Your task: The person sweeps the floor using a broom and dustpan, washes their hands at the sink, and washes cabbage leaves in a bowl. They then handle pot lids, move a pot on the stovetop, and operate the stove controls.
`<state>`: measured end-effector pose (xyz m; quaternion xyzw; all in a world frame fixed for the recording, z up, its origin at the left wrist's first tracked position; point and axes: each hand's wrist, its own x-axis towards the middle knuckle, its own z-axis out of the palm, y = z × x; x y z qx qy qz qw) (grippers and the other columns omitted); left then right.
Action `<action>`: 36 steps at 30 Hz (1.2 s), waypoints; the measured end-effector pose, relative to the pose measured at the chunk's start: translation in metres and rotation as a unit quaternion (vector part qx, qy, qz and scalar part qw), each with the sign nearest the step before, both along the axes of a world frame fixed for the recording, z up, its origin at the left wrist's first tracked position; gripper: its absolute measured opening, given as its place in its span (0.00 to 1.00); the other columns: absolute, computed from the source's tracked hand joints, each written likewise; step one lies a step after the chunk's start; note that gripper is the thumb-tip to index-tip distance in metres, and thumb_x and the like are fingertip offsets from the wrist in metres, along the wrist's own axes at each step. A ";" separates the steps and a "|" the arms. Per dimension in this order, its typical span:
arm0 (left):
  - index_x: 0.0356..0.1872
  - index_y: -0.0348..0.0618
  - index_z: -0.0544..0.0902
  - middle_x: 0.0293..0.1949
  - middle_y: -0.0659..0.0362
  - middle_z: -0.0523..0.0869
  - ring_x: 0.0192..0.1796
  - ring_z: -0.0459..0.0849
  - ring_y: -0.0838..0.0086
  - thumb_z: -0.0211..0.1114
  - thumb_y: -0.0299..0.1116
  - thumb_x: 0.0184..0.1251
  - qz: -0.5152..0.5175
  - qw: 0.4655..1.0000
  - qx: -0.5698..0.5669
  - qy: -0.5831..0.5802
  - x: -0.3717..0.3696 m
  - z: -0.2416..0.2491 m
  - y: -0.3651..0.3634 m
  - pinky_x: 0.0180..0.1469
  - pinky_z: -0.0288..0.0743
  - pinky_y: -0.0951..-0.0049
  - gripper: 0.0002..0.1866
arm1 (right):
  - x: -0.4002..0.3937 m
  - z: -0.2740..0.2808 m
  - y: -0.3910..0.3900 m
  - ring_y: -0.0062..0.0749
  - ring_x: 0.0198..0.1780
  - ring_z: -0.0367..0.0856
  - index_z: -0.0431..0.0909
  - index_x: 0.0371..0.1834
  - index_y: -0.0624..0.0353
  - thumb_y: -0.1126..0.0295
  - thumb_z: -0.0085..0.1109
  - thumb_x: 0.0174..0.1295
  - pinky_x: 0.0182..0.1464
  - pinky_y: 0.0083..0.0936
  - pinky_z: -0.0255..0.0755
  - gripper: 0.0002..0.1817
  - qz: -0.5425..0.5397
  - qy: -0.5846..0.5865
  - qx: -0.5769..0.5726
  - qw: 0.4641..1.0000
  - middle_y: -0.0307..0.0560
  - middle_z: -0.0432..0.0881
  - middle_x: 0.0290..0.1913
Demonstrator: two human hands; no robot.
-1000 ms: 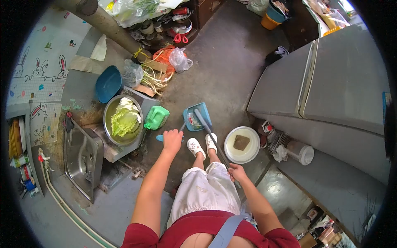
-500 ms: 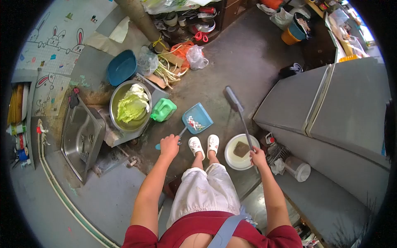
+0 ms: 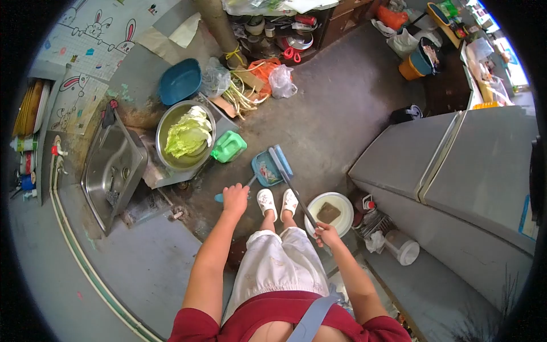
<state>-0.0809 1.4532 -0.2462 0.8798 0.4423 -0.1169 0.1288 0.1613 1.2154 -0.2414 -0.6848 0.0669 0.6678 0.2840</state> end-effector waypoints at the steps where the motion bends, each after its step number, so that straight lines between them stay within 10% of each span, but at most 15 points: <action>1: 0.30 0.51 0.78 0.30 0.59 0.76 0.36 0.78 0.64 0.62 0.31 0.49 -0.003 1.000 -0.004 0.006 -0.002 0.001 -0.001 0.38 0.66 0.61 0.06 | 0.009 0.006 -0.004 0.23 0.17 0.68 0.60 0.62 0.62 0.74 0.48 0.60 0.16 0.21 0.61 0.25 -0.008 0.018 0.000 1.000 0.43 0.73 0.24; 15: 0.27 0.51 0.79 0.27 0.60 0.74 0.36 0.76 0.66 0.56 0.29 0.50 -0.060 0.998 0.023 0.003 -0.038 0.006 -0.008 0.39 0.62 0.64 0.04 | 0.042 -0.026 -0.033 0.23 0.15 0.69 0.63 0.57 0.65 0.75 0.47 0.61 0.13 0.20 0.64 0.20 -0.073 -0.152 -0.002 0.986 0.45 0.74 0.23; 25: 0.25 0.52 0.79 0.28 0.59 0.75 0.35 0.76 0.67 0.55 0.32 0.52 -0.022 0.999 0.023 0.012 -0.060 0.002 -0.022 0.39 0.63 0.64 0.04 | -0.010 -0.008 -0.009 0.26 0.17 0.66 0.60 0.59 0.66 0.76 0.45 0.60 0.15 0.22 0.59 0.22 -0.035 0.073 0.014 0.997 0.46 0.74 0.25; 36: 0.32 0.52 0.78 0.31 0.60 0.76 0.40 0.77 0.64 0.65 0.29 0.44 0.203 0.978 -0.036 -0.035 -0.161 0.024 -0.095 0.41 0.65 0.60 0.11 | 0.020 -0.022 0.052 0.24 0.14 0.68 0.63 0.58 0.66 0.71 0.48 0.61 0.14 0.20 0.61 0.21 0.149 -0.146 0.100 0.973 0.44 0.74 0.23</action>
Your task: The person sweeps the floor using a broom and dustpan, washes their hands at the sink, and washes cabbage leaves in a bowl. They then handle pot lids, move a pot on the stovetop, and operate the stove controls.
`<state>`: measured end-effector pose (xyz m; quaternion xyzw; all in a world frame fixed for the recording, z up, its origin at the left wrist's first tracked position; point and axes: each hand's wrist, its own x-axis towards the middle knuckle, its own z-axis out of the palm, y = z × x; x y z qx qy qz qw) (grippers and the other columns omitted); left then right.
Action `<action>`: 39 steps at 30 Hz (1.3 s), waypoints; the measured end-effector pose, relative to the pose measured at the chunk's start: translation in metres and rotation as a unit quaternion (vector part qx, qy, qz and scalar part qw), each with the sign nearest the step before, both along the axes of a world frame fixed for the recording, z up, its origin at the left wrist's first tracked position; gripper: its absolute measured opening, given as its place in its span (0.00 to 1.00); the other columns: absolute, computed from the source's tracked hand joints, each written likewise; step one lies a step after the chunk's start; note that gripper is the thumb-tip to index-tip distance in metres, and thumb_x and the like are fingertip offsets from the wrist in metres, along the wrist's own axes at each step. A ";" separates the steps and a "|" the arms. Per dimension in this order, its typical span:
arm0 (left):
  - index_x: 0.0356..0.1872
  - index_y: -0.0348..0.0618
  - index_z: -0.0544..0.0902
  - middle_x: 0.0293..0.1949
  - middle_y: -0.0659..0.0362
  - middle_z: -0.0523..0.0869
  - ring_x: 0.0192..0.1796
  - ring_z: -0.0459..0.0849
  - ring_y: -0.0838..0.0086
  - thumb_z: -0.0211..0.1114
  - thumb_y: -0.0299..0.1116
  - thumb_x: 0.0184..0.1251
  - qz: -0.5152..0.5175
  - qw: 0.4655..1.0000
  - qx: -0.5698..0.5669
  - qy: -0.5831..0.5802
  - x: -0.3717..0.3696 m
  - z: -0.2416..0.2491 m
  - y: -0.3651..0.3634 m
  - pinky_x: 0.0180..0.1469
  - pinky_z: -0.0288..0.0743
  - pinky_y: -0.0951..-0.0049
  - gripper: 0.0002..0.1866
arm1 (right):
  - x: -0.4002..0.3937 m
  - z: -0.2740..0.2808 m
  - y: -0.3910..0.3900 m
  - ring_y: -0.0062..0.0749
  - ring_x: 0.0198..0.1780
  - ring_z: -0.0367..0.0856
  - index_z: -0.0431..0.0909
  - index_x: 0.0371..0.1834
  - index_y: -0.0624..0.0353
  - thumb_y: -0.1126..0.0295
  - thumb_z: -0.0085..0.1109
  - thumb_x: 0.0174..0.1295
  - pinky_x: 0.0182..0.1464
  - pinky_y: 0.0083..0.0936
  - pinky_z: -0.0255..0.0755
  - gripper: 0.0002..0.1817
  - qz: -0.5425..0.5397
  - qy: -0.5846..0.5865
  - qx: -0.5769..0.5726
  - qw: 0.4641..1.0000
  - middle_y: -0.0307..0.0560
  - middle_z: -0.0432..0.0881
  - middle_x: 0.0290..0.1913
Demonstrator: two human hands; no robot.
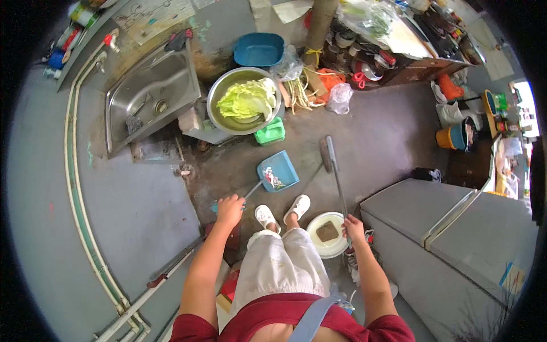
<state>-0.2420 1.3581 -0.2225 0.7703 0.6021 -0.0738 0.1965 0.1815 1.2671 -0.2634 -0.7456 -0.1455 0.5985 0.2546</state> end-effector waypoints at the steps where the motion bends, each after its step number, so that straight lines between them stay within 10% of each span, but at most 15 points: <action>1: 0.32 0.51 0.78 0.32 0.60 0.76 0.40 0.77 0.64 0.65 0.29 0.44 0.020 1.000 -0.005 0.002 -0.006 0.001 -0.005 0.41 0.66 0.60 0.11 | 0.000 -0.011 0.013 0.24 0.14 0.68 0.65 0.56 0.67 0.71 0.48 0.61 0.13 0.21 0.61 0.19 0.018 -0.012 -0.006 1.000 0.43 0.73 0.22; 8: 0.34 0.51 0.78 0.33 0.60 0.76 0.40 0.78 0.63 0.65 0.30 0.44 0.081 0.996 -0.016 0.036 -0.017 -0.014 -0.030 0.40 0.66 0.57 0.12 | -0.067 -0.068 0.031 0.27 0.16 0.72 0.67 0.52 0.68 0.74 0.49 0.58 0.14 0.26 0.66 0.18 0.138 -0.081 -0.048 0.986 0.47 0.76 0.21; 12: 0.33 0.51 0.78 0.33 0.60 0.77 0.39 0.78 0.62 0.63 0.30 0.46 0.090 0.995 -0.009 0.042 -0.026 -0.020 -0.039 0.39 0.66 0.56 0.10 | -0.126 -0.034 -0.019 0.28 0.14 0.74 0.72 0.51 0.62 0.75 0.49 0.54 0.17 0.27 0.70 0.18 0.325 -0.119 -0.046 0.937 0.45 0.76 0.20; 16: 0.32 0.50 0.78 0.32 0.59 0.77 0.38 0.78 0.62 0.62 0.30 0.48 0.108 0.993 -0.014 0.033 -0.037 -0.028 -0.049 0.38 0.67 0.57 0.08 | -0.132 -0.001 -0.037 0.35 0.20 0.78 0.75 0.46 0.66 0.73 0.51 0.52 0.22 0.34 0.72 0.17 0.271 -0.021 -0.138 0.953 0.52 0.78 0.21; 17: 0.32 0.51 0.79 0.32 0.59 0.77 0.38 0.78 0.62 0.62 0.30 0.48 0.103 0.994 -0.010 0.027 -0.039 -0.032 -0.051 0.38 0.67 0.57 0.08 | -0.112 -0.018 -0.041 0.37 0.23 0.78 0.75 0.43 0.65 0.72 0.52 0.50 0.26 0.36 0.72 0.16 0.545 -0.136 0.024 0.827 0.52 0.78 0.23; 19: 0.33 0.51 0.79 0.31 0.59 0.78 0.38 0.78 0.62 0.62 0.31 0.48 0.100 0.995 -0.001 0.021 -0.043 -0.036 -0.053 0.38 0.67 0.58 0.08 | -0.107 0.013 -0.021 0.41 0.32 0.77 0.76 0.34 0.64 0.70 0.54 0.47 0.37 0.40 0.71 0.12 0.618 -0.150 -0.003 0.772 0.51 0.77 0.24; 22: 0.33 0.51 0.79 0.32 0.59 0.78 0.38 0.79 0.63 0.62 0.31 0.48 0.109 0.993 0.000 0.038 -0.050 -0.022 -0.055 0.38 0.68 0.59 0.09 | -0.096 0.051 -0.012 0.48 0.27 0.77 0.76 0.47 0.59 0.72 0.54 0.50 0.32 0.35 0.72 0.18 0.364 -0.011 -0.115 0.924 0.55 0.77 0.25; 25: 0.35 0.51 0.79 0.33 0.59 0.78 0.40 0.78 0.63 0.62 0.31 0.49 0.142 0.990 -0.011 0.019 -0.071 -0.025 -0.068 0.39 0.68 0.58 0.10 | -0.087 0.083 0.005 0.23 0.15 0.71 0.70 0.54 0.63 0.73 0.53 0.53 0.19 0.27 0.69 0.22 0.477 -0.076 -0.020 0.875 0.50 0.75 0.19; 28: 0.37 0.51 0.80 0.35 0.59 0.78 0.42 0.77 0.63 0.62 0.30 0.48 0.160 0.986 -0.033 0.020 -0.092 -0.017 -0.077 0.44 0.64 0.59 0.11 | -0.056 0.069 0.013 0.52 0.40 0.79 0.73 0.53 0.54 0.71 0.56 0.49 0.44 0.35 0.72 0.23 0.594 -0.203 0.128 0.768 0.64 0.77 0.36; 39: 0.37 0.50 0.80 0.36 0.58 0.77 0.44 0.76 0.64 0.61 0.27 0.49 0.127 0.991 -0.038 0.016 -0.139 -0.025 -0.095 0.51 0.58 0.55 0.11 | -0.075 0.057 0.097 0.39 0.47 0.78 0.72 0.54 0.38 0.69 0.47 0.58 0.47 0.34 0.74 0.20 0.761 -0.411 -0.014 0.502 0.46 0.78 0.46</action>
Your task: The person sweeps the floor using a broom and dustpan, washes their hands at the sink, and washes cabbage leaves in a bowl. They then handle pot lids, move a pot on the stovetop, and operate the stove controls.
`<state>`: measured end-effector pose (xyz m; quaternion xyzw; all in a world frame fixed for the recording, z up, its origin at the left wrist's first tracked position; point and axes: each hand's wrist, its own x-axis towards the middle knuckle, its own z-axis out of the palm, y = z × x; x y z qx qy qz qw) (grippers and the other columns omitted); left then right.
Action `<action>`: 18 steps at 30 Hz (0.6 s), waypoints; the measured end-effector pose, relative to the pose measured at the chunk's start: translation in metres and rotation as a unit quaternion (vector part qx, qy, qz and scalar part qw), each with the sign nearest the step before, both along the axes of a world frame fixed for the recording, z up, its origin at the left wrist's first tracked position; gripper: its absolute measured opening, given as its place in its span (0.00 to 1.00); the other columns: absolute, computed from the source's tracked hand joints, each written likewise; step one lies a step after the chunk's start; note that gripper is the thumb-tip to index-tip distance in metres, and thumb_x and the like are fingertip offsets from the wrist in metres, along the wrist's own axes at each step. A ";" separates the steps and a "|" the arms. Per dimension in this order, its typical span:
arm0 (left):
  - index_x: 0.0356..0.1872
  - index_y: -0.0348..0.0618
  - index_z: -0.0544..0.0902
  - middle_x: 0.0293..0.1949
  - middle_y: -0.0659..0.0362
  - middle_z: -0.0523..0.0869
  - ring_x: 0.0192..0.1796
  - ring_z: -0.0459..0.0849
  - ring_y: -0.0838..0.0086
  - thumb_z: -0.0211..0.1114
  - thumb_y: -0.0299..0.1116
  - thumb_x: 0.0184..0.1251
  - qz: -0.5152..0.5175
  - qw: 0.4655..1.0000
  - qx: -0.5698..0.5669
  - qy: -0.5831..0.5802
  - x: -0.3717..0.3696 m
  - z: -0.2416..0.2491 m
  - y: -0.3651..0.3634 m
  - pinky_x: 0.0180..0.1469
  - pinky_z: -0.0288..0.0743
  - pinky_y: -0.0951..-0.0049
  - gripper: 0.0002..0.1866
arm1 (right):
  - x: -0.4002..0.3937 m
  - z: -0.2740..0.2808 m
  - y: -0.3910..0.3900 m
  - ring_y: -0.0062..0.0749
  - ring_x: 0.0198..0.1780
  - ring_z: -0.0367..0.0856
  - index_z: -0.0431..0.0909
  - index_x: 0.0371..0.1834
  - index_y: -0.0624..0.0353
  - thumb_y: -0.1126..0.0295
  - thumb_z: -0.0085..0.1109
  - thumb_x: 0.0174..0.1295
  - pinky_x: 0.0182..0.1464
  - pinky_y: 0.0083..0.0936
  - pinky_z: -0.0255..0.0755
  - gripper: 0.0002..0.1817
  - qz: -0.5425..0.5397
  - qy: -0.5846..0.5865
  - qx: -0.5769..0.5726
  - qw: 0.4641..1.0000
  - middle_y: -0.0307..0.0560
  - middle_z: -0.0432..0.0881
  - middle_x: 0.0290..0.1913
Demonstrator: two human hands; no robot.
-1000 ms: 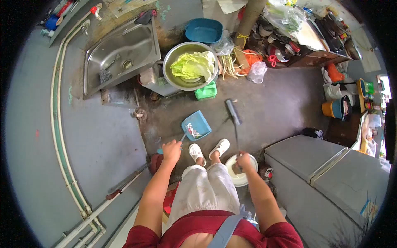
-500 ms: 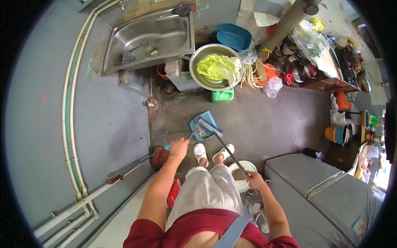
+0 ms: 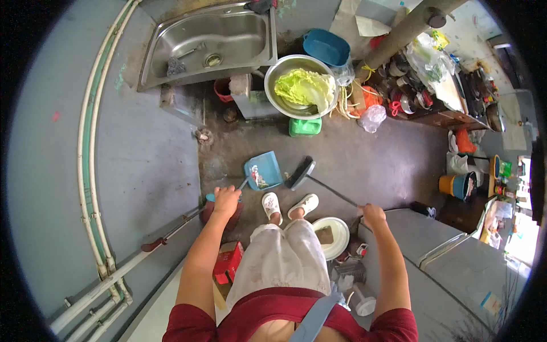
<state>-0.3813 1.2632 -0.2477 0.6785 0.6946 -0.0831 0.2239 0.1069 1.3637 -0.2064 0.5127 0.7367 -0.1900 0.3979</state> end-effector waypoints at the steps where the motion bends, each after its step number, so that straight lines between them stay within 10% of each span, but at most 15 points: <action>1: 0.36 0.50 0.80 0.36 0.58 0.77 0.44 0.76 0.64 0.60 0.27 0.49 -0.012 1.000 0.000 0.000 -0.002 0.003 0.002 0.51 0.59 0.55 0.11 | -0.009 -0.001 0.006 0.37 0.47 0.78 0.71 0.55 0.36 0.71 0.45 0.59 0.45 0.34 0.75 0.21 0.010 -0.027 0.005 1.000 0.45 0.78 0.47; 18: 0.29 0.51 0.80 0.32 0.59 0.77 0.40 0.77 0.66 0.55 0.29 0.53 -0.094 0.993 0.062 0.019 -0.029 -0.005 0.036 0.46 0.61 0.61 0.06 | -0.036 -0.036 0.054 0.30 0.34 0.81 0.77 0.43 0.42 0.68 0.47 0.56 0.30 0.29 0.74 0.13 0.161 -0.022 0.125 0.979 0.37 0.77 0.36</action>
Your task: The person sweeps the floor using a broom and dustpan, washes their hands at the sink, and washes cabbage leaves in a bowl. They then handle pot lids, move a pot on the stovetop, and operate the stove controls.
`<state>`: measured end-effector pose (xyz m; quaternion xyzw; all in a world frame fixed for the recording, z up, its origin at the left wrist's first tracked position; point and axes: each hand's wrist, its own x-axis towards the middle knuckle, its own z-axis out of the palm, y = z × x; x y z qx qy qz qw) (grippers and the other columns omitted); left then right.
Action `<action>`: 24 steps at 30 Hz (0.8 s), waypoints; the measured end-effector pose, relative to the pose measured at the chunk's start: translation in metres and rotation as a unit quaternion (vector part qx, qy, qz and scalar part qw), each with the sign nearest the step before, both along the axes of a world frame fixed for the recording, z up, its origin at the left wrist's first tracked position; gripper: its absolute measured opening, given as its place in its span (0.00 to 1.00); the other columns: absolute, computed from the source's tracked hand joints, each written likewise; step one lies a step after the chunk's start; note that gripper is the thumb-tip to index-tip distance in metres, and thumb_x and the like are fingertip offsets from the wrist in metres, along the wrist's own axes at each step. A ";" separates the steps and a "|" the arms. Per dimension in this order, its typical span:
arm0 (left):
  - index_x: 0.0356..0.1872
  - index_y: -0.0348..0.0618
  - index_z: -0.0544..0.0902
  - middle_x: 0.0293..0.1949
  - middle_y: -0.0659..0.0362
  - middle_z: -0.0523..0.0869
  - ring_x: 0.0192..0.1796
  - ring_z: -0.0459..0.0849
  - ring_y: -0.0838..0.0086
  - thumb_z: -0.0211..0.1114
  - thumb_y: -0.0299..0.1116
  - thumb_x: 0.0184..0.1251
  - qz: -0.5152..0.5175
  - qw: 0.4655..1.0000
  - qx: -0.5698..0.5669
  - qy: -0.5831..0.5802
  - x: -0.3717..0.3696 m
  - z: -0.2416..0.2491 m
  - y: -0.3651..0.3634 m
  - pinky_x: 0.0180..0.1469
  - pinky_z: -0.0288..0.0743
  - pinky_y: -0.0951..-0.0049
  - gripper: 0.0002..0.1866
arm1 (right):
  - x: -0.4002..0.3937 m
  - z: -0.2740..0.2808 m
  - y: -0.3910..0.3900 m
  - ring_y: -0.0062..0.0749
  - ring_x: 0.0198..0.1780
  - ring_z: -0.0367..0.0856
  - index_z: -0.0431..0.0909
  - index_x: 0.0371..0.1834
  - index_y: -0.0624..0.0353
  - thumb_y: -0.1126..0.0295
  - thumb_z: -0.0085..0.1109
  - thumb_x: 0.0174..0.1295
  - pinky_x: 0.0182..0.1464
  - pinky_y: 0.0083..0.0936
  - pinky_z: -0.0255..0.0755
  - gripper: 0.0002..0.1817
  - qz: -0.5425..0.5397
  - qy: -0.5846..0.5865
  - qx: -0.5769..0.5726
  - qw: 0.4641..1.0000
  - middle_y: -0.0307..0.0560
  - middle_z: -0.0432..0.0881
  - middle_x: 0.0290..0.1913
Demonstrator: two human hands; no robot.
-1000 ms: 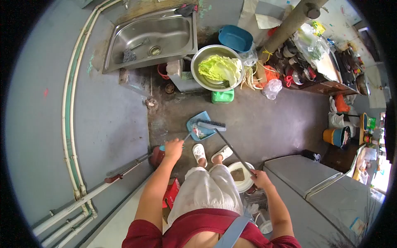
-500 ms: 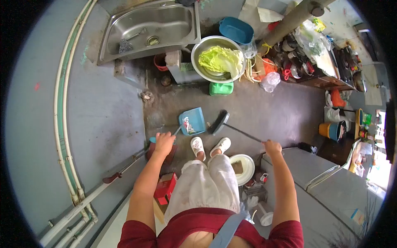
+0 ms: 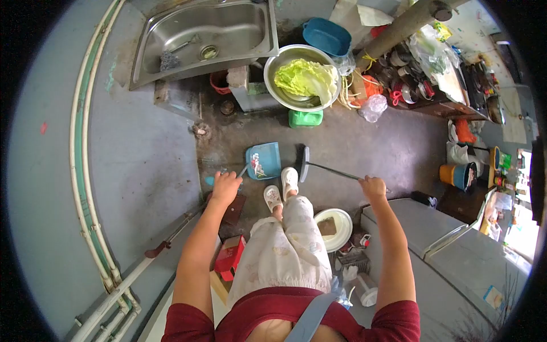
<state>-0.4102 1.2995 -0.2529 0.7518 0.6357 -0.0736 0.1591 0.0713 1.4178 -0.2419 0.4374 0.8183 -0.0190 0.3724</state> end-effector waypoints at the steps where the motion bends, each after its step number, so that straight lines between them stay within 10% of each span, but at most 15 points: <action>1: 0.29 0.51 0.80 0.32 0.58 0.77 0.40 0.77 0.66 0.55 0.29 0.53 0.001 1.000 0.001 0.001 -0.001 -0.001 0.002 0.46 0.61 0.60 0.06 | -0.002 0.001 -0.003 0.30 0.34 0.81 0.77 0.43 0.43 0.68 0.47 0.56 0.30 0.29 0.74 0.13 0.010 0.004 0.006 1.000 0.37 0.77 0.36; 18: 0.27 0.52 0.80 0.28 0.60 0.76 0.37 0.77 0.68 0.55 0.32 0.55 -0.006 1.000 0.005 0.018 -0.012 -0.006 0.023 0.45 0.61 0.60 0.05 | 0.013 0.011 -0.025 0.44 0.51 0.75 0.75 0.49 0.49 0.71 0.48 0.52 0.52 0.36 0.71 0.19 -0.281 0.071 -0.160 0.943 0.54 0.77 0.46; 24: 0.32 0.50 0.79 0.32 0.59 0.77 0.40 0.77 0.65 0.55 0.30 0.55 0.002 0.999 -0.046 0.010 -0.008 -0.001 0.029 0.48 0.60 0.57 0.06 | 0.072 0.094 -0.012 0.30 0.21 0.75 0.74 0.51 0.55 0.74 0.50 0.49 0.20 0.28 0.70 0.22 -0.452 0.149 -0.231 0.849 0.48 0.78 0.27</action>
